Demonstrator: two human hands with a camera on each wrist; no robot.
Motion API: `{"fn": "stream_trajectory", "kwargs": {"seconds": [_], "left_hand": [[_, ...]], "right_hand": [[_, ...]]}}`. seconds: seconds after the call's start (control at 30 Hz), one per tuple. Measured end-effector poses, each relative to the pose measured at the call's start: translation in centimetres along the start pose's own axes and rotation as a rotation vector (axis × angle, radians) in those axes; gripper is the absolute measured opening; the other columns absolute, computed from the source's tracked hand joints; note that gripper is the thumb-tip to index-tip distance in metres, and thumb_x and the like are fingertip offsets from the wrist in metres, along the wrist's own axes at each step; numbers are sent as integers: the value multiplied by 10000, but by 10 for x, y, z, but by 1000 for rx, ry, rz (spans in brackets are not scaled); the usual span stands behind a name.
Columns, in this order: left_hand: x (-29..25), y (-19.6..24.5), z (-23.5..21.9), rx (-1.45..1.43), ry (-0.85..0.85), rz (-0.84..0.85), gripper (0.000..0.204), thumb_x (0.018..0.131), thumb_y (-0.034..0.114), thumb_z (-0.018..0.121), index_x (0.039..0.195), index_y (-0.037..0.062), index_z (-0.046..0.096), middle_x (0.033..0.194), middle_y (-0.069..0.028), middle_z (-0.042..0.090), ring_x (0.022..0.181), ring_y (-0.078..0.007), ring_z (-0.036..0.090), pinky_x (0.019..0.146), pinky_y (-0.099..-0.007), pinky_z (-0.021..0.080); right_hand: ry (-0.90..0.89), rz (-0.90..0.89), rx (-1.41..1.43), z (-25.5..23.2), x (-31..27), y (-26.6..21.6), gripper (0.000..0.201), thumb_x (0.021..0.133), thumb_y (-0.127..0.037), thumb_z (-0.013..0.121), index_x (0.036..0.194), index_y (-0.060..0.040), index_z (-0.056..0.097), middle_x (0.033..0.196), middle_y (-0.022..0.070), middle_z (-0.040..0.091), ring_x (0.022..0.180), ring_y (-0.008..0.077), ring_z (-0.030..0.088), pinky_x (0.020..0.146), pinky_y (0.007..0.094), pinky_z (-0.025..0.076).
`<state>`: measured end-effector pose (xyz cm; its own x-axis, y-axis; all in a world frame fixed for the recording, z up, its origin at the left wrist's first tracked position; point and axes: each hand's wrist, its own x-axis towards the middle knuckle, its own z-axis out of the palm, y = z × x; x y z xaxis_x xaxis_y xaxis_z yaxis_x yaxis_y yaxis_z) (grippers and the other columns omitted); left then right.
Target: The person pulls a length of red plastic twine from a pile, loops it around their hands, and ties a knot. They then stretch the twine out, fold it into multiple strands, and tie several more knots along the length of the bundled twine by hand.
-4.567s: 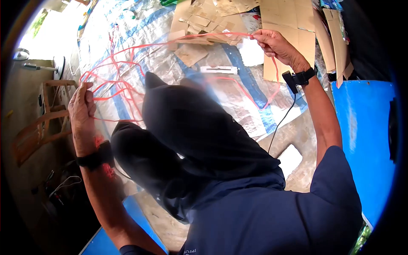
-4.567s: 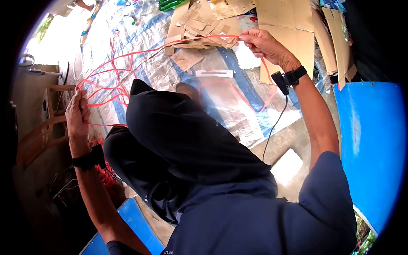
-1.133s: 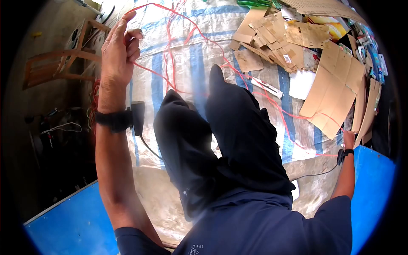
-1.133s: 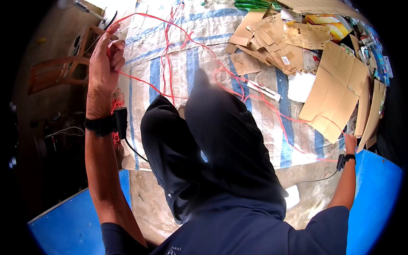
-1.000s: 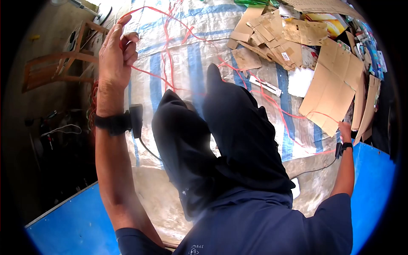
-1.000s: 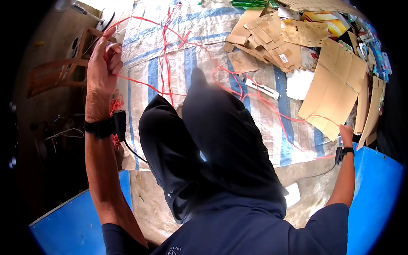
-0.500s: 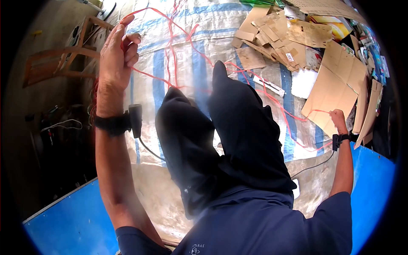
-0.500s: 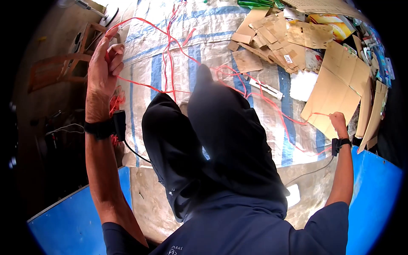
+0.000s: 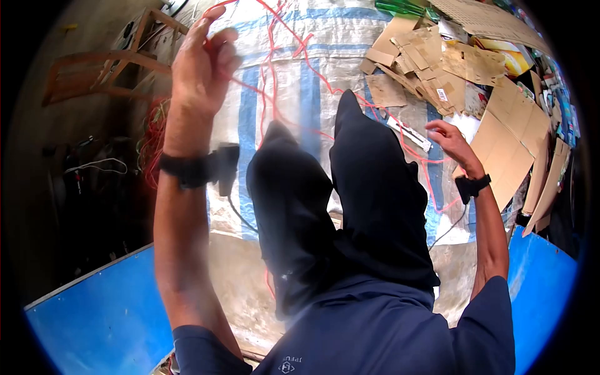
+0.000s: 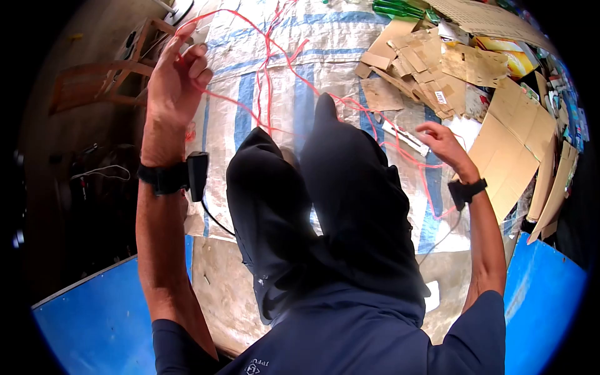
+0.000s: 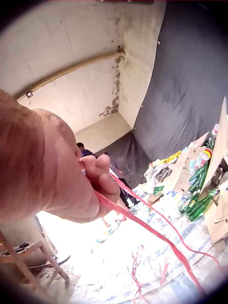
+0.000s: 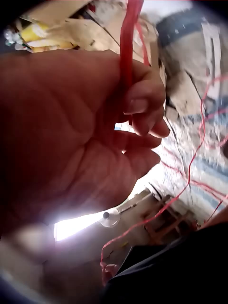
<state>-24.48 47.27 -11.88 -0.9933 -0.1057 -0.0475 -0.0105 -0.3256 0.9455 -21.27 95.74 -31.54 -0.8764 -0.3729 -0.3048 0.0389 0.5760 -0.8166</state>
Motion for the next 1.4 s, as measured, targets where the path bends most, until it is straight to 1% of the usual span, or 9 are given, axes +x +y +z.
{"fn": "stream_trajectory", "kwargs": {"seconds": [0.27,0.4,0.57,0.63,0.67,0.73,0.97,1.33,1.4], "left_hand": [[25,-43,37,-124,-153,-114,208,1059,289,424,1173,172,553,837,-50,629,688,-123,573,690,-320,519],[39,-58,43,-279,-300,-194,179,1067,268,420,1161,164,531,853,-58,631,750,-165,616,777,-357,538],[44,-74,7,-293,-212,-333,171,1065,255,432,1108,134,544,766,-2,571,686,-131,560,683,-294,503],[61,-116,-59,777,-562,616,378,1062,332,443,1312,67,544,1014,-122,659,911,-170,653,800,-295,533],[45,-105,-69,285,-419,-230,438,1039,381,486,1324,55,546,1119,-147,656,1107,-208,645,932,-349,528],[37,-135,-109,405,-204,-457,524,999,428,549,1354,42,538,1158,-150,653,1092,-216,637,930,-373,520],[-34,-338,-261,1260,191,-415,805,741,475,783,1305,-54,562,1237,-263,622,1173,-355,607,1007,-417,484],[-52,-387,-227,1226,461,-664,907,678,479,799,1375,9,457,1338,-255,464,1184,-405,549,952,-472,492],[-57,-403,-231,1332,361,-428,736,736,395,758,1326,42,495,1233,-246,531,1119,-420,579,919,-489,493]], "right_hand": [[-364,-272,76,71,89,-192,464,927,-253,675,1338,-68,569,1188,90,639,1060,157,613,953,301,481],[-395,-445,307,105,121,-218,474,938,-235,649,1367,-73,527,1183,87,644,1065,147,605,936,294,481],[-424,-405,210,122,123,-208,267,1003,-231,538,951,-4,668,800,27,652,748,109,611,712,264,483],[-397,-201,296,114,121,-183,268,1013,-251,534,955,-19,656,770,7,613,687,73,568,621,227,442],[-315,-120,315,110,118,-171,263,1018,-260,529,943,-39,649,737,-13,575,639,53,520,570,209,397],[-170,83,436,97,110,-139,256,1027,-281,519,925,-74,631,679,-51,495,555,21,418,487,184,301],[197,379,324,51,54,-50,310,1053,-327,480,891,-90,598,637,-96,406,509,5,324,451,178,248],[515,495,117,41,-1,-12,328,1063,-335,464,951,-72,625,653,-90,424,545,11,361,489,173,289],[529,493,113,53,0,-16,328,1063,-336,465,956,-71,626,654,-90,425,545,11,361,489,172,290]]}}
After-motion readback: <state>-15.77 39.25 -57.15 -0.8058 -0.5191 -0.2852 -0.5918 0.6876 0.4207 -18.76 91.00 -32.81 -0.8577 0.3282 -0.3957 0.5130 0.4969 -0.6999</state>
